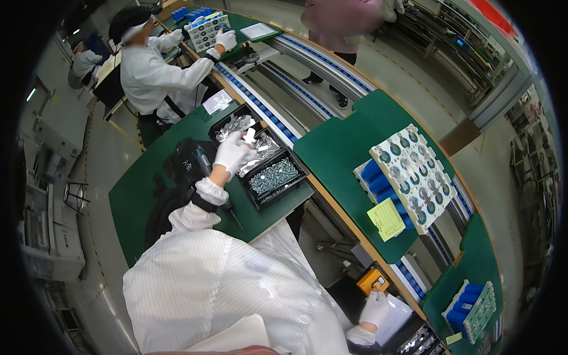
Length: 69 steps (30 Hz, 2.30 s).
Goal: Assembling battery modules by inserting components and securing them with a power tool on a factory assembly line.
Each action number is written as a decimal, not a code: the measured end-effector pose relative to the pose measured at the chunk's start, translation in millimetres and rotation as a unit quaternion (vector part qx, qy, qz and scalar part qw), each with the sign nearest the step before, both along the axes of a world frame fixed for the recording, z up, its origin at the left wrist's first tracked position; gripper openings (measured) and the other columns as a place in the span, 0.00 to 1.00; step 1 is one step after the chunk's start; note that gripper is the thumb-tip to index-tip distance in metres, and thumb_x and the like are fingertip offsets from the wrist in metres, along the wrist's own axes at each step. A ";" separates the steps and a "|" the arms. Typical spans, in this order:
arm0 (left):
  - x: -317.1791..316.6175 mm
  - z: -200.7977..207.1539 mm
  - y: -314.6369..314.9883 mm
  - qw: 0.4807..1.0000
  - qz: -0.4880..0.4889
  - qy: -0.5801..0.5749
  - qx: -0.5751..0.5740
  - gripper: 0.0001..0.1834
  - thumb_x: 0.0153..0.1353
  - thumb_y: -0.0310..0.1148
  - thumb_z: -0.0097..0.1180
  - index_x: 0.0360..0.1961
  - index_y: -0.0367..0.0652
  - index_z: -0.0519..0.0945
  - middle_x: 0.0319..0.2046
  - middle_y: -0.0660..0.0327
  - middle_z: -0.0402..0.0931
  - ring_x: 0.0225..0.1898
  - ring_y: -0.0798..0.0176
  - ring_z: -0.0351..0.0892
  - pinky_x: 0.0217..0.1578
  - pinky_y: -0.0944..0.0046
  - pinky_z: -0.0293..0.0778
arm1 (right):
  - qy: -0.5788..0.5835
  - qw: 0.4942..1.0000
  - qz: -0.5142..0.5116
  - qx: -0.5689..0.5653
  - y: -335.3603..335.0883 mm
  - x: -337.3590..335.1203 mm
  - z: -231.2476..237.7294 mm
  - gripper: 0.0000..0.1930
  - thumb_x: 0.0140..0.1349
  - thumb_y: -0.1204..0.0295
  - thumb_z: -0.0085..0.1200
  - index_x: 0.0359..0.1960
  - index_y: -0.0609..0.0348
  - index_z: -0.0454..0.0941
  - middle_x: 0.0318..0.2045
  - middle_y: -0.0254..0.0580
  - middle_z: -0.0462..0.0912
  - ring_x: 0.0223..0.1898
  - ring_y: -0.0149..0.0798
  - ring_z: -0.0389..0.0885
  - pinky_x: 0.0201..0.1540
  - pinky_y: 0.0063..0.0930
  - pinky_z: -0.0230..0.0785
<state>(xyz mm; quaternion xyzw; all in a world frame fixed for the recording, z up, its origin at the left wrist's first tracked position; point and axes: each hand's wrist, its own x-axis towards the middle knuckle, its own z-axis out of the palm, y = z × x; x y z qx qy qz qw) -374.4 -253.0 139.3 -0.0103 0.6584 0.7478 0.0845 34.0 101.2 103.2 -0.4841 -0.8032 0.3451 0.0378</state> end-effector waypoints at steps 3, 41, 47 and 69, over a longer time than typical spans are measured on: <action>-40.9 -10.4 -39.3 0.990 0.100 0.041 -0.087 0.21 0.58 0.16 0.46 0.55 0.30 0.67 0.30 0.57 0.73 0.21 0.67 0.74 0.19 0.70 0.70 | 0.005 0.999 0.003 0.037 -6.4 -9.8 0.5 0.16 0.67 0.64 0.50 0.38 0.69 0.80 0.24 0.51 0.80 0.22 0.43 0.75 0.29 0.34 0.67; -255.8 -105.0 109.9 0.960 -0.278 0.036 -0.016 0.11 0.68 0.36 0.47 0.35 0.44 0.80 0.20 0.67 0.71 0.14 0.75 0.64 0.14 0.73 0.59 | 0.006 0.935 -0.007 0.354 -140.7 -245.5 -20.4 0.09 0.59 0.62 0.52 0.29 0.52 0.79 0.23 0.42 0.80 0.28 0.49 0.80 0.31 0.43 0.72; -271.0 -114.1 105.3 0.949 -0.314 0.021 -0.015 0.11 0.68 0.35 0.44 0.38 0.42 0.77 0.21 0.66 0.71 0.12 0.75 0.65 0.10 0.74 0.59 | 0.002 0.929 -0.006 0.370 -144.9 -250.0 -18.1 0.09 0.58 0.62 0.52 0.27 0.51 0.79 0.24 0.40 0.81 0.27 0.45 0.81 0.32 0.39 0.73; -253.6 -105.2 101.7 0.923 -0.377 0.073 -0.023 0.10 0.66 0.30 0.45 0.37 0.40 0.79 0.21 0.65 0.73 0.16 0.74 0.68 0.16 0.74 0.64 | 0.003 0.919 -0.013 0.394 -147.2 -251.1 -18.8 0.08 0.57 0.63 0.53 0.26 0.50 0.79 0.24 0.39 0.81 0.29 0.45 0.81 0.33 0.38 0.73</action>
